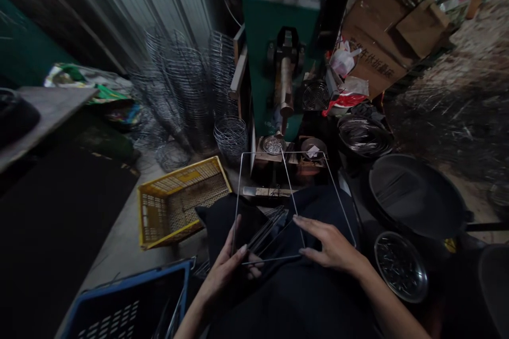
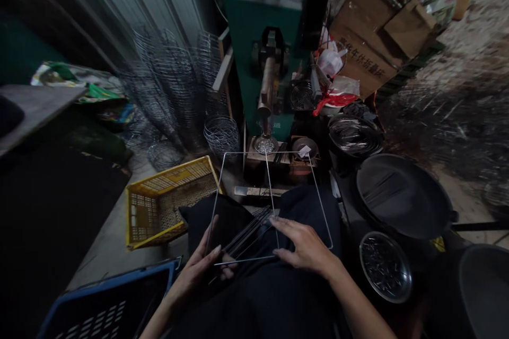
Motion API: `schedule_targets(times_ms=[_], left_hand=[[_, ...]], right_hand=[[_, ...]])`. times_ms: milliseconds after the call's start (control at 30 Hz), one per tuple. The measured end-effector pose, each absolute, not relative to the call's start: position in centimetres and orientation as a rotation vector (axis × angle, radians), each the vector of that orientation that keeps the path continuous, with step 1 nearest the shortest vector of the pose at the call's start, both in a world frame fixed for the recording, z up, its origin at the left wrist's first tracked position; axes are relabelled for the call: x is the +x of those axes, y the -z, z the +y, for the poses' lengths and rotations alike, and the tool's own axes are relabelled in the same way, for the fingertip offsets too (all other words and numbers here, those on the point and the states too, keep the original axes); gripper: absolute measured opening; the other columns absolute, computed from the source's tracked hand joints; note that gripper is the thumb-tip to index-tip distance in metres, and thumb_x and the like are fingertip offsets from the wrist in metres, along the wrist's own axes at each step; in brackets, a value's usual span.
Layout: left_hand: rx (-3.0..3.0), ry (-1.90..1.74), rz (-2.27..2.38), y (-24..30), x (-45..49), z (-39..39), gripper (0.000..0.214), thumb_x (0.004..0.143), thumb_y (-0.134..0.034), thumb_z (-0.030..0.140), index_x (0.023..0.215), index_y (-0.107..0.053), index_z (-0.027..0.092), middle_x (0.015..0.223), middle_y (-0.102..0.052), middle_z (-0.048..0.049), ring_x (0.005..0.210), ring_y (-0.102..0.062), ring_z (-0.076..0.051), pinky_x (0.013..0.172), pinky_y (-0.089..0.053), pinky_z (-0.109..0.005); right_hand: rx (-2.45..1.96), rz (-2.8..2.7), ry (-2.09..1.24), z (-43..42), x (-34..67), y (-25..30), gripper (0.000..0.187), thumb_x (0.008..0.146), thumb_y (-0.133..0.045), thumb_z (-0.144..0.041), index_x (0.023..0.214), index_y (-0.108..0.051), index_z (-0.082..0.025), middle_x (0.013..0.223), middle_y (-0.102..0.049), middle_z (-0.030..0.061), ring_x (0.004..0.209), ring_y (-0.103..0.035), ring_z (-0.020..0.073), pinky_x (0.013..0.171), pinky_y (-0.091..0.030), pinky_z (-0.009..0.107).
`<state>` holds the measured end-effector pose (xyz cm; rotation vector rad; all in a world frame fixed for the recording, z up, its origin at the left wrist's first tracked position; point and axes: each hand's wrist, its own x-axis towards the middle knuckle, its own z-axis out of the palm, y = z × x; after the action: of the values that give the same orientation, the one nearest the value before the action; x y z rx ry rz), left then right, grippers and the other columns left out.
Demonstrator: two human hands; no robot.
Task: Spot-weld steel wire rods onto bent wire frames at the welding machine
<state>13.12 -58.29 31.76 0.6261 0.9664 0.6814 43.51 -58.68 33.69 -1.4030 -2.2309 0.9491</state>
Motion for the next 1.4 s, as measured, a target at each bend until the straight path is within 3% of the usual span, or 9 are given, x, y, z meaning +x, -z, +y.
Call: schedule_targets(times_ms=[467, 667, 1400], left_hand=[[0.646, -0.681, 0.96, -31.1, 13.2, -57.9, 0.097, 0.092, -0.057, 0.044, 0.155, 0.015, 0.028, 0.083, -0.073, -0.0112, 0.065, -0.07, -0.024, 0.058, -0.049, -0.029], [0.618, -0.704, 0.924, -31.0, 13.2, -57.9, 0.097, 0.091, -0.06, 0.043, 0.155, 0.012, 0.034, 0.081, -0.073, -0.0089, 0.064, -0.07, -0.023, 0.058, -0.049, -0.028], [0.626, -0.753, 0.89, -30.9, 12.9, -58.4, 0.102, 0.09, -0.063, 0.043, 0.154, 0.016, 0.032, 0.082, -0.074, -0.011, 0.064, -0.071, -0.023, 0.056, -0.049, -0.026]], right_hand=[[-1.42, -2.186, -0.958, -59.0, 43.9, -33.6, 0.071, 0.086, -0.069, -0.032, 0.15, -0.04, -0.026, 0.15, -0.047, 0.0059, 0.137, -0.045, 0.023, 0.114, -0.04, 0.039], [-1.423, -2.201, -0.964, -58.8, 43.6, -33.5, 0.071, 0.086, -0.069, -0.033, 0.151, -0.039, -0.027, 0.149, -0.048, 0.0061, 0.137, -0.045, 0.024, 0.113, -0.04, 0.041], [-1.372, -2.272, -0.898, -58.8, 42.5, -33.4, 0.07, 0.087, -0.068, -0.032, 0.151, -0.04, -0.026, 0.149, -0.048, 0.0076, 0.137, -0.045, 0.0245, 0.113, -0.041, 0.042]])
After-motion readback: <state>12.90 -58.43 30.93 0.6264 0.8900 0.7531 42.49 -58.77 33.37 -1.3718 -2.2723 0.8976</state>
